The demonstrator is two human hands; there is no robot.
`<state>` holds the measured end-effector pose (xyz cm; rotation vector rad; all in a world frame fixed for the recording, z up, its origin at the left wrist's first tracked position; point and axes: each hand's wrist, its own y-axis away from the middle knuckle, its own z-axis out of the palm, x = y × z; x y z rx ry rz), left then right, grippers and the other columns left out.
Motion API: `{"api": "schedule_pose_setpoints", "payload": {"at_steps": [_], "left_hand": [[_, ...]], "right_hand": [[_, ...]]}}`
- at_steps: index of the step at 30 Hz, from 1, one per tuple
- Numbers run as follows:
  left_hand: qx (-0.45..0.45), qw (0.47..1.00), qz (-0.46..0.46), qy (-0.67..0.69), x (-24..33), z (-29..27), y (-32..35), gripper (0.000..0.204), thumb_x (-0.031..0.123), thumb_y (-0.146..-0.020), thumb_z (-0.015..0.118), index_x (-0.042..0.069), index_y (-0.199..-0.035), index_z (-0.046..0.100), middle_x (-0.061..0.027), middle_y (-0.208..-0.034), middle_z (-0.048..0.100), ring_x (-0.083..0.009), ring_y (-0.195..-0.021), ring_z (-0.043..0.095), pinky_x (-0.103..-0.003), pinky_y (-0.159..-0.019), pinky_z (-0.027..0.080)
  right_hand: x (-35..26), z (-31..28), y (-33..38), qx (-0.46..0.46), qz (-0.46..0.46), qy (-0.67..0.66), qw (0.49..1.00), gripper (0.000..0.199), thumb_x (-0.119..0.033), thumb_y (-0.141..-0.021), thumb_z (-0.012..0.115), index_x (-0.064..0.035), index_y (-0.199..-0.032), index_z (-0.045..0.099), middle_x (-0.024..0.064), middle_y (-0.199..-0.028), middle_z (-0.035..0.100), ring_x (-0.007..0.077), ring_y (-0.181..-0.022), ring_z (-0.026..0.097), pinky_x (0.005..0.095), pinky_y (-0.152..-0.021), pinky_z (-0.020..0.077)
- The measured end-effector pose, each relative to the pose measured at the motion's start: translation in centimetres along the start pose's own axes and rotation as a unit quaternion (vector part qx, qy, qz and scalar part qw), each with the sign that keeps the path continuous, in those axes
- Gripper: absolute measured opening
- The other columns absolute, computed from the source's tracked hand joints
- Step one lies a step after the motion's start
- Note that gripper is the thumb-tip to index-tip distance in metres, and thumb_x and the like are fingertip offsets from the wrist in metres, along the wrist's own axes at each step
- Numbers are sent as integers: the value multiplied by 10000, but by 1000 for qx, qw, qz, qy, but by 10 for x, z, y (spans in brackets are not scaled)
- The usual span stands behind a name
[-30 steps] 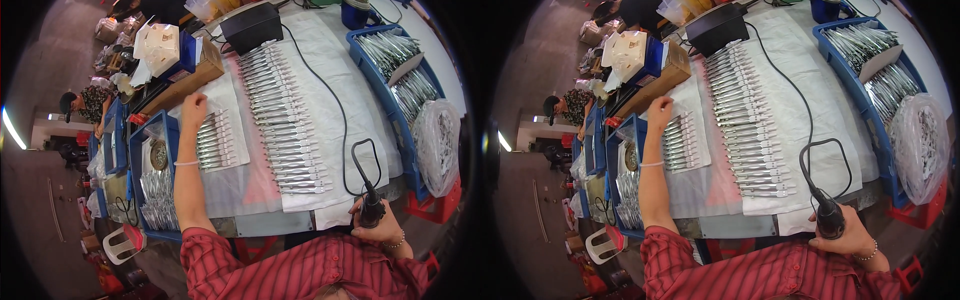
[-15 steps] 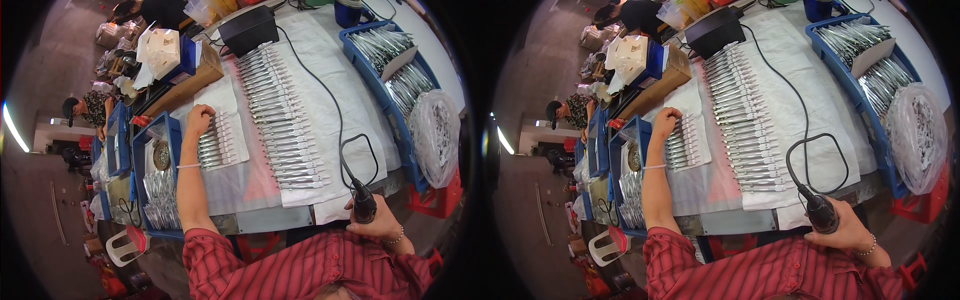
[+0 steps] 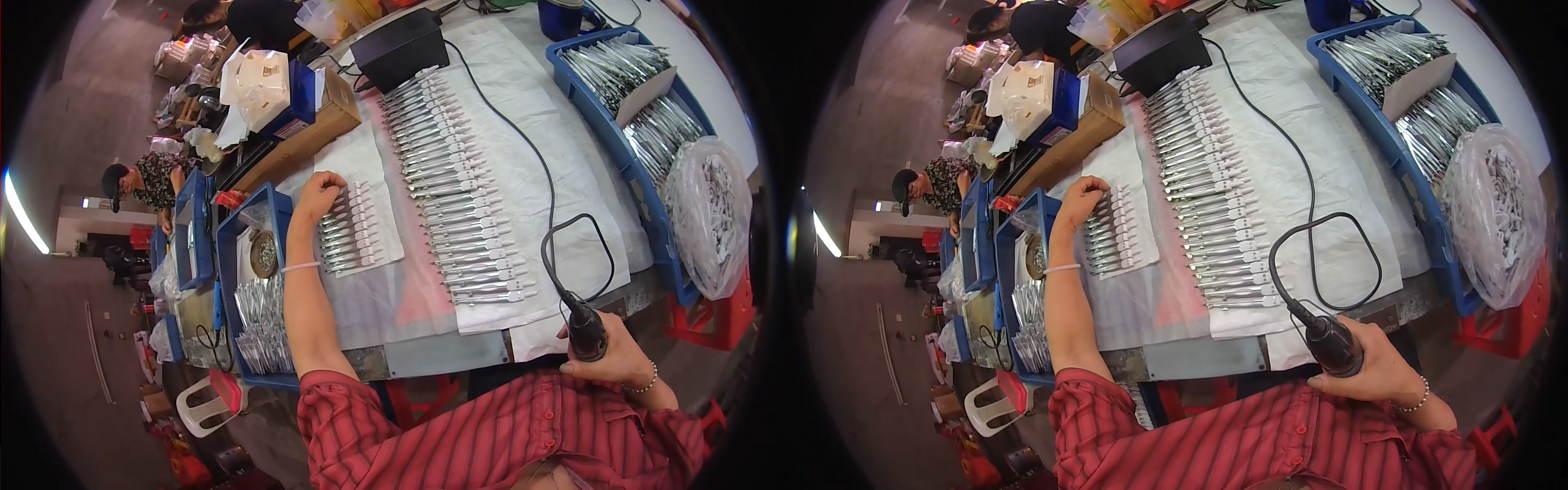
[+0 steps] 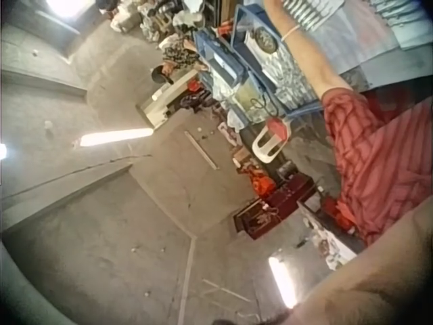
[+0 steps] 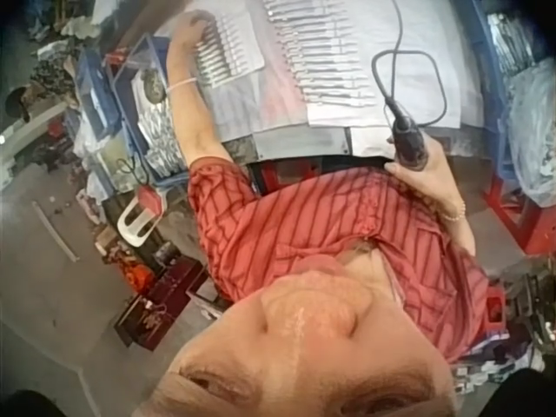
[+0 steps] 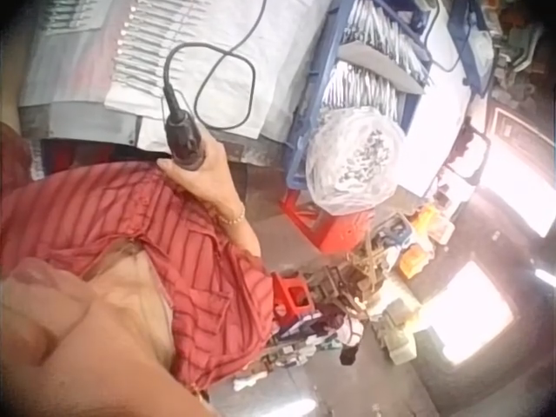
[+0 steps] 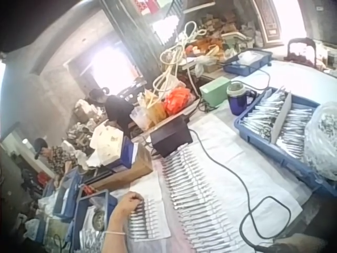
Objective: Assembling small metal components using a handheld power tool at a industrial workbench.
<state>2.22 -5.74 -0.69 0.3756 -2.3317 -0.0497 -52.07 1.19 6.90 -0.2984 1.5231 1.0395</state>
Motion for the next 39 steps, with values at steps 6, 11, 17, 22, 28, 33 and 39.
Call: {"api": "schedule_pose_setpoints", "payload": {"at_steps": [6,11,17,22,28,33,39], "left_hand": [[-45,999,-20,13,-1,-6,-7,146,13,-725,527,-10,-826,630,-81,-848,616,-156,-778,577,-260,-722,452],[-38,999,-19,-7,1,-4,-6,146,25,-746,546,11,-854,644,-88,-883,605,-164,-795,577,-267,-711,455],[150,978,126,-76,31,5,12,161,23,-798,550,27,-931,641,-45,-918,625,-123,-831,570,-236,-728,442],[44,988,148,6,120,56,49,195,9,-804,537,20,-981,617,-66,-917,608,-158,-845,586,-259,-747,446],[16,929,352,-111,155,117,60,205,-16,-775,532,0,-969,599,-131,-906,595,-248,-843,598,-319,-759,472],[-28,962,268,-31,151,132,54,234,17,-753,599,-5,-985,583,-121,-889,592,-222,-817,600,-310,-736,479],[-48,958,277,-64,155,133,46,252,38,-744,626,-2,-990,583,-105,-867,583,-205,-768,589,-291,-718,485]], "right_hand": [[3,1,1,2,-10,18,1000,427,-152,-622,816,0,-937,571,9,-639,585,60,-569,539,218,-541,430],[3,-2,3,-2,-22,24,999,436,-148,-621,815,0,-947,566,7,-637,584,57,-571,539,218,-541,429],[3,-7,13,40,-15,-28,999,436,-45,-606,783,6,-961,535,21,-669,587,68,-623,545,211,-577,416],[-2,-7,26,56,-22,-96,994,435,-8,-619,749,-1,-982,510,39,-690,567,88,-630,546,212,-598,405],[-6,-2,42,32,-15,-60,998,438,-12,-613,750,1,-990,527,44,-673,590,81,-617,548,209,-583,403],[6,-8,54,35,-75,-26,996,425,-36,-596,771,7,-958,551,34,-665,595,58,-611,531,203,-572,395],[7,-12,55,33,-62,-10,997,428,-41,-602,776,4,-962,549,23,-668,601,61,-609,526,219,-588,409]]}}
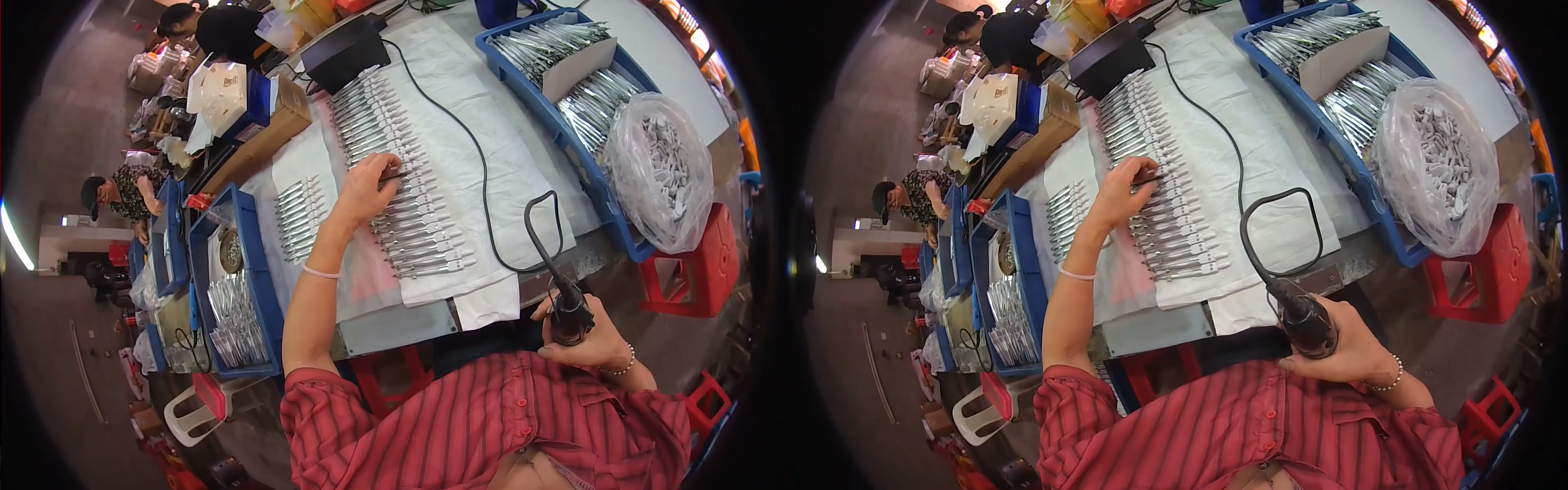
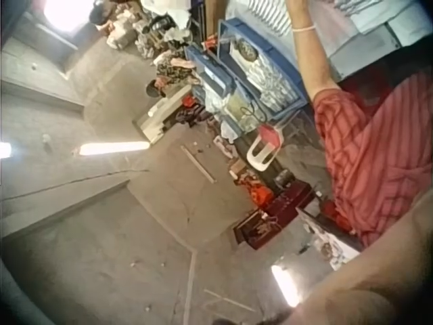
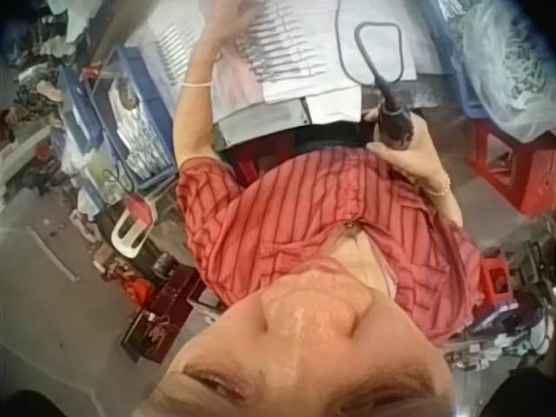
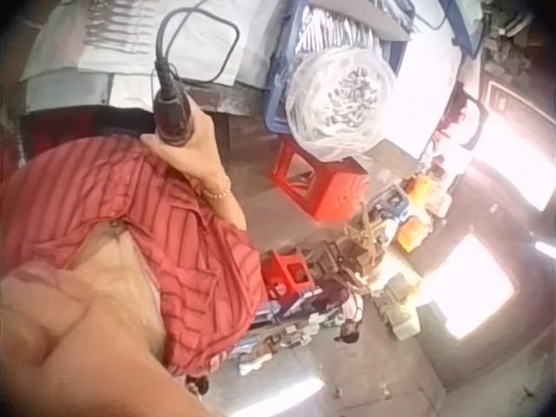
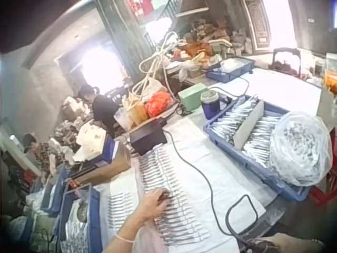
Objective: Assembling small metal components using a handheld power tool at a industrial workbench.
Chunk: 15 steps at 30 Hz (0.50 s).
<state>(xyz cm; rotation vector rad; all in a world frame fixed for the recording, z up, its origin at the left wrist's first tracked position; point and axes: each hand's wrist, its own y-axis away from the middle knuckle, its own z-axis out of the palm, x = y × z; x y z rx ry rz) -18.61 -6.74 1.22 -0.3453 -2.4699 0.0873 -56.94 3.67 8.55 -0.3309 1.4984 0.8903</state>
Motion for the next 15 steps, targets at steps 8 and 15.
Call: {"api": "schedule_pose_setpoints", "payload": {"at_steps": [8,15], "left_hand": [[-8,999,36,-15,2,-1,-2,186,58,-722,647,23,-900,606,-105,-843,566,-247,-802,569,-321,-728,471],[14,996,72,-49,-4,6,2,164,48,-732,673,9,-875,603,-127,-860,561,-273,-824,554,-339,-707,454]], "right_hand": [[2,-1,-8,-9,-19,40,999,383,-65,-602,783,2,-910,567,20,-670,609,68,-629,534,233,-637,433],[7,4,-7,-7,-31,35,999,354,-158,-636,809,-42,-864,565,9,-691,570,79,-619,516,232,-580,419]]}}
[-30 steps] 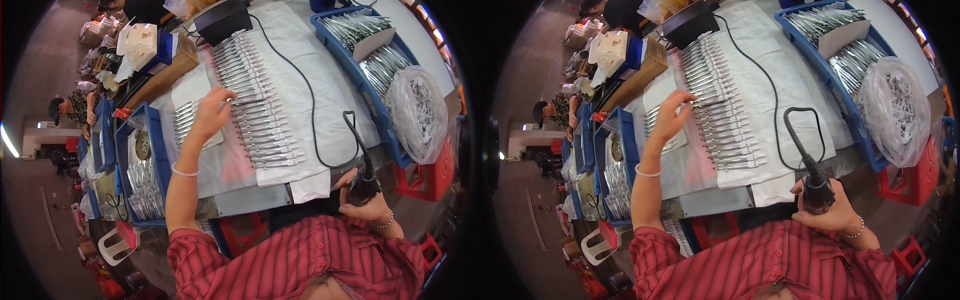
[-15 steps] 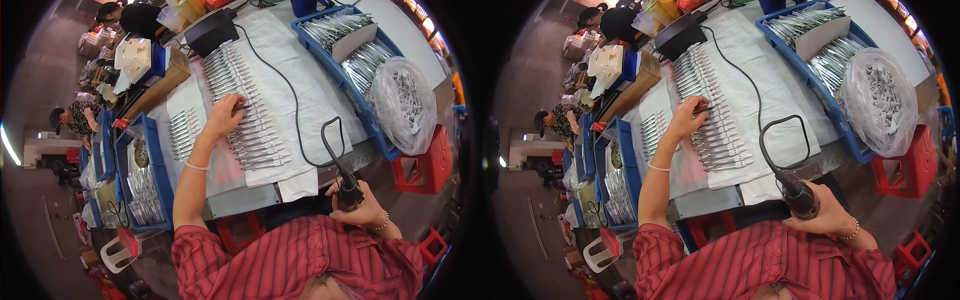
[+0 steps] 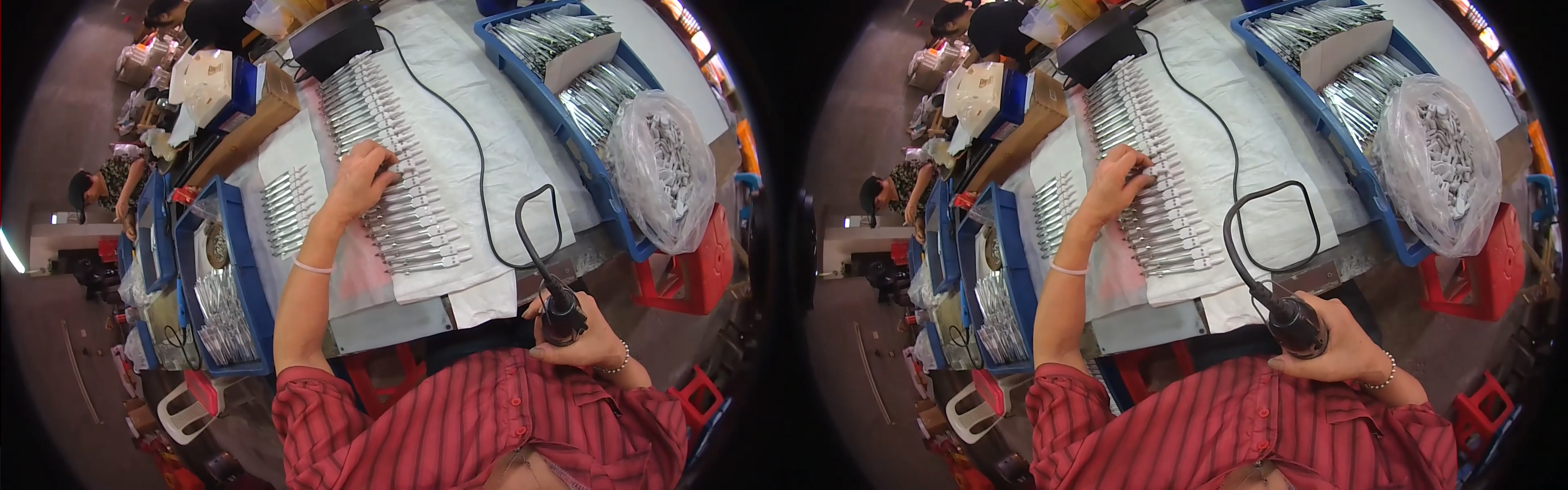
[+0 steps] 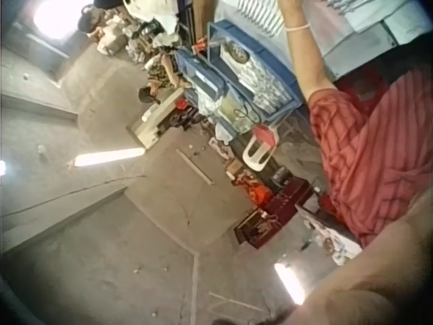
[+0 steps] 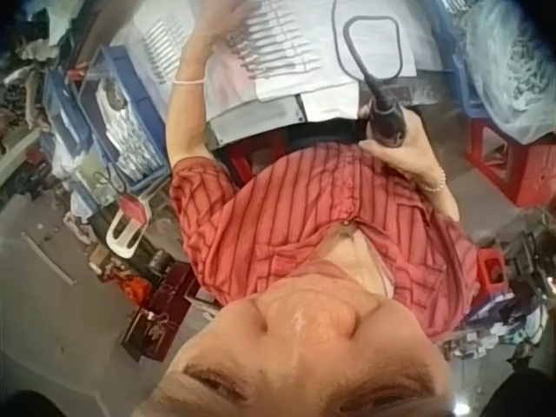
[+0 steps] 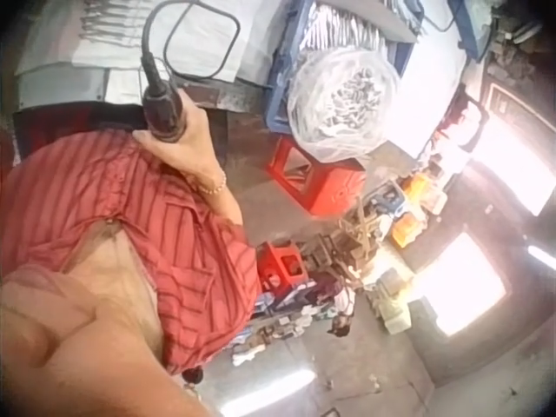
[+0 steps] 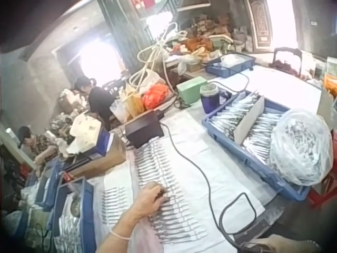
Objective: Assembling small metal components using a handheld power tool at a industrial workbench.
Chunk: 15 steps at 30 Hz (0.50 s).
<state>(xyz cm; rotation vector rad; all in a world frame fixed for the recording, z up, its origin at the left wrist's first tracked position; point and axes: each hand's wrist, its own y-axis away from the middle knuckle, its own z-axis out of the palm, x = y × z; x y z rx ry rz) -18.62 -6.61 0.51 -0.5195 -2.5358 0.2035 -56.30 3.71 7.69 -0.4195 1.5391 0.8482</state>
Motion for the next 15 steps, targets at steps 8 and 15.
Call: {"api": "schedule_pose_setpoints", "payload": {"at_steps": [8,15], "left_hand": [[228,935,-143,230,71,-24,27,165,60,-854,601,2,-988,524,-77,-817,580,-158,-768,583,-285,-677,462],[108,752,-319,566,190,34,131,298,-31,-884,527,-18,-1173,456,-49,-943,570,-108,-843,584,-216,-755,471]], "right_hand": [[5,9,2,22,23,4,999,474,0,-589,752,-4,-1008,531,54,-685,590,92,-602,555,214,-576,414],[22,15,0,16,60,17,998,477,13,-629,716,-3,-1054,498,74,-735,597,91,-644,549,201,-587,409]]}}
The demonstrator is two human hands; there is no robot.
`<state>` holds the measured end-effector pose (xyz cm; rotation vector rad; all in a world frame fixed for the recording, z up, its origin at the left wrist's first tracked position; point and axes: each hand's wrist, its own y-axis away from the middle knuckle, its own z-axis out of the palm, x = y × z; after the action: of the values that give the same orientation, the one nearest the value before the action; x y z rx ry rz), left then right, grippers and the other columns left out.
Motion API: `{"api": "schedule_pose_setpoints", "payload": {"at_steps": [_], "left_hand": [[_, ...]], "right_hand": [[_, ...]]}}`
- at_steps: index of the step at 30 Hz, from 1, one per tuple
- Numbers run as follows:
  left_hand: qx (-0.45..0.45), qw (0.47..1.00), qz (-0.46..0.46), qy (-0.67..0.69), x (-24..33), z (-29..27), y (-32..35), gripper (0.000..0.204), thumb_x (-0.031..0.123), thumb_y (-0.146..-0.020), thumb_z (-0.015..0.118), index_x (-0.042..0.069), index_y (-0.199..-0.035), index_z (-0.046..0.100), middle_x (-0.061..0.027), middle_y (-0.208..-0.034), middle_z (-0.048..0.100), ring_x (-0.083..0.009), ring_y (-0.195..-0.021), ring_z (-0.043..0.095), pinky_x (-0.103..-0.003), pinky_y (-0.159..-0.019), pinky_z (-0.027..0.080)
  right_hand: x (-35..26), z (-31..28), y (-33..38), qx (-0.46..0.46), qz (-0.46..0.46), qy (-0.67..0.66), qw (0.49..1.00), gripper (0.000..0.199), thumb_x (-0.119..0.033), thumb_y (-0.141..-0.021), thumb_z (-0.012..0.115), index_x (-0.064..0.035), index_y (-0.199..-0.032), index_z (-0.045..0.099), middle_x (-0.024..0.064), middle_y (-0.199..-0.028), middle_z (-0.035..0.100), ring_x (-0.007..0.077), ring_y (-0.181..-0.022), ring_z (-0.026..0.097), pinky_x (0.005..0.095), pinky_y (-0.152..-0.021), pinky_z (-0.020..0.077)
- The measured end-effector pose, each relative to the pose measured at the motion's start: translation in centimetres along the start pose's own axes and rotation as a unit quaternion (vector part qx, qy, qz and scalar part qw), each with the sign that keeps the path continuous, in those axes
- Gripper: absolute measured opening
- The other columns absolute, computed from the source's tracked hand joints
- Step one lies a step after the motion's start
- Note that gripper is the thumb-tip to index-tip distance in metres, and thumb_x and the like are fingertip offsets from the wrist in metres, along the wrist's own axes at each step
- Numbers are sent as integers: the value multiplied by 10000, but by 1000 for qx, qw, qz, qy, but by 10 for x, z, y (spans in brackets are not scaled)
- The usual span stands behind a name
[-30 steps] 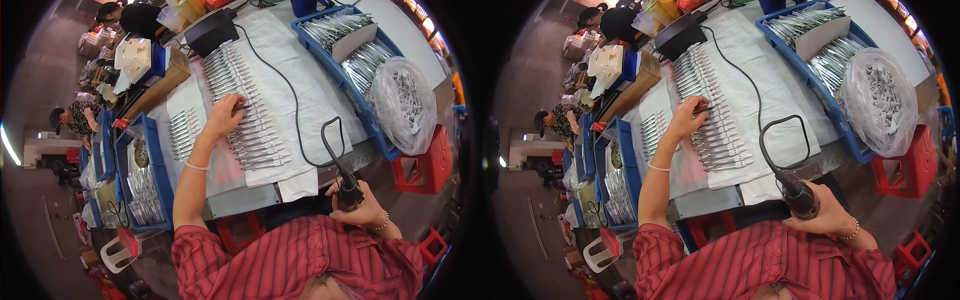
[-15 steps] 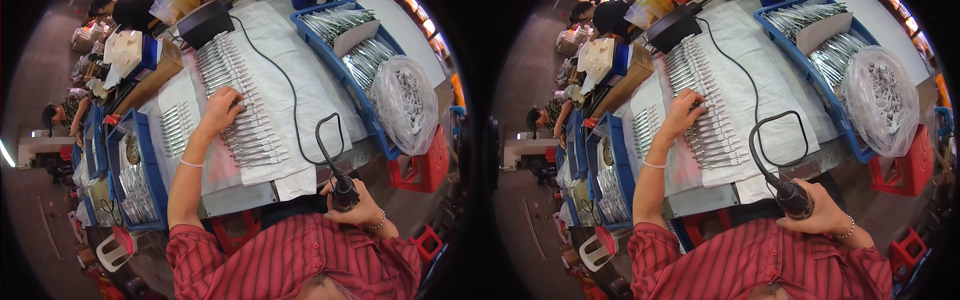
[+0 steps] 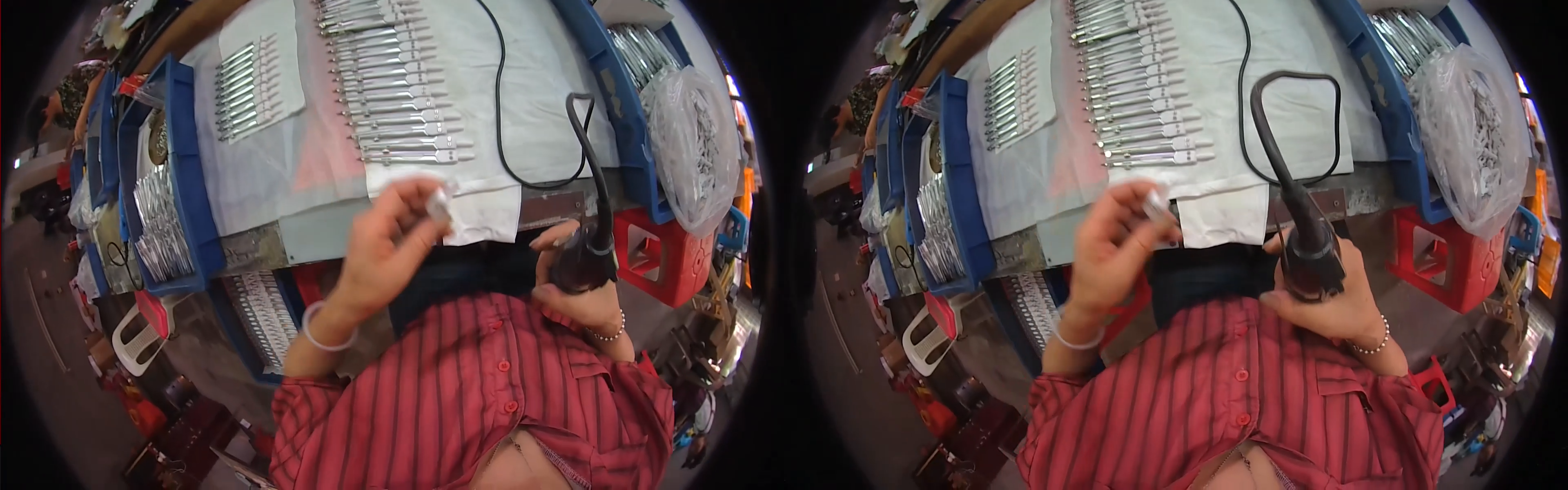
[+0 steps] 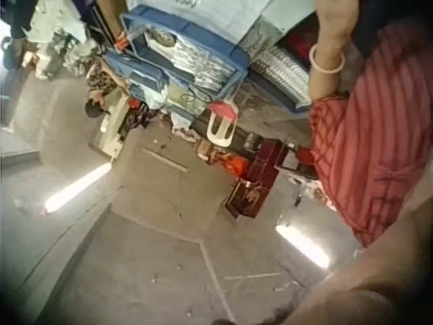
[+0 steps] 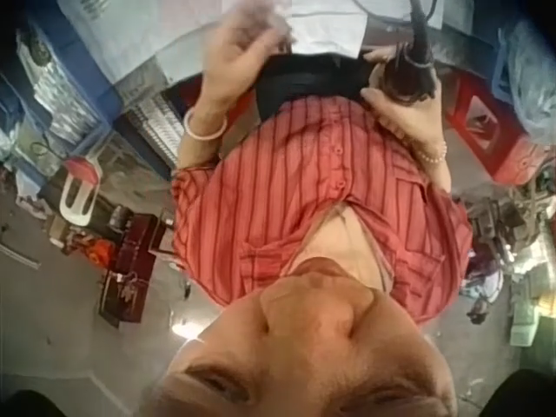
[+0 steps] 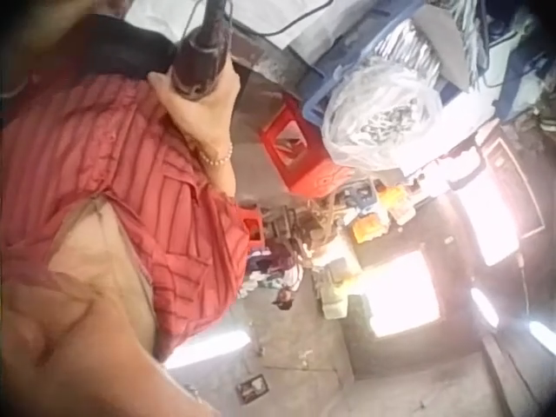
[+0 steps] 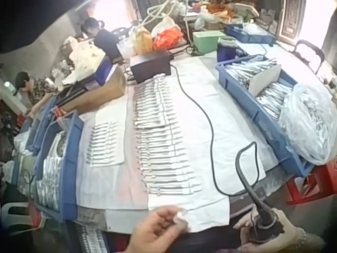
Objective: Assembling small metal components using a handheld power tool at a industrial workbench.
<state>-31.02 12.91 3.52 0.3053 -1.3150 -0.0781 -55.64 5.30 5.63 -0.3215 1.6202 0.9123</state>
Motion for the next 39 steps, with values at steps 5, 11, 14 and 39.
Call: {"api": "schedule_pose_setpoints", "payload": {"at_steps": [5,11,14,39], "left_hand": [[-14,972,-148,183,-62,24,44,199,31,-914,508,10,-1105,458,-82,-807,611,-133,-652,608,-220,-601,491],[-48,967,-162,193,-81,38,47,219,128,-956,466,3,-1124,531,-60,-761,599,-59,-533,507,-168,-496,389],[-63,961,-162,213,-82,43,44,347,243,-996,372,-14,-1146,550,-58,-766,594,-55,-521,468,-172,-518,389],[-6,807,-234,543,-109,60,27,391,372,-976,406,19,-986,574,-17,-678,544,-64,-456,404,-203,-418,312]], "right_hand": [[10,13,-14,54,16,-24,998,438,16,-673,684,4,-1071,501,77,-794,614,106,-750,595,225,-681,463],[20,15,-25,104,12,43,994,407,-32,-696,692,27,-1057,514,146,-1021,651,57,-672,561,216,-624,459],[21,15,-29,107,-1,45,993,401,-35,-706,686,27,-1063,515,141,-1015,652,58,-676,563,208,-612,459],[7,17,-26,65,38,62,995,433,24,-667,700,28,-1060,517,84,-828,642,88,-731,589,265,-775,465]]}}
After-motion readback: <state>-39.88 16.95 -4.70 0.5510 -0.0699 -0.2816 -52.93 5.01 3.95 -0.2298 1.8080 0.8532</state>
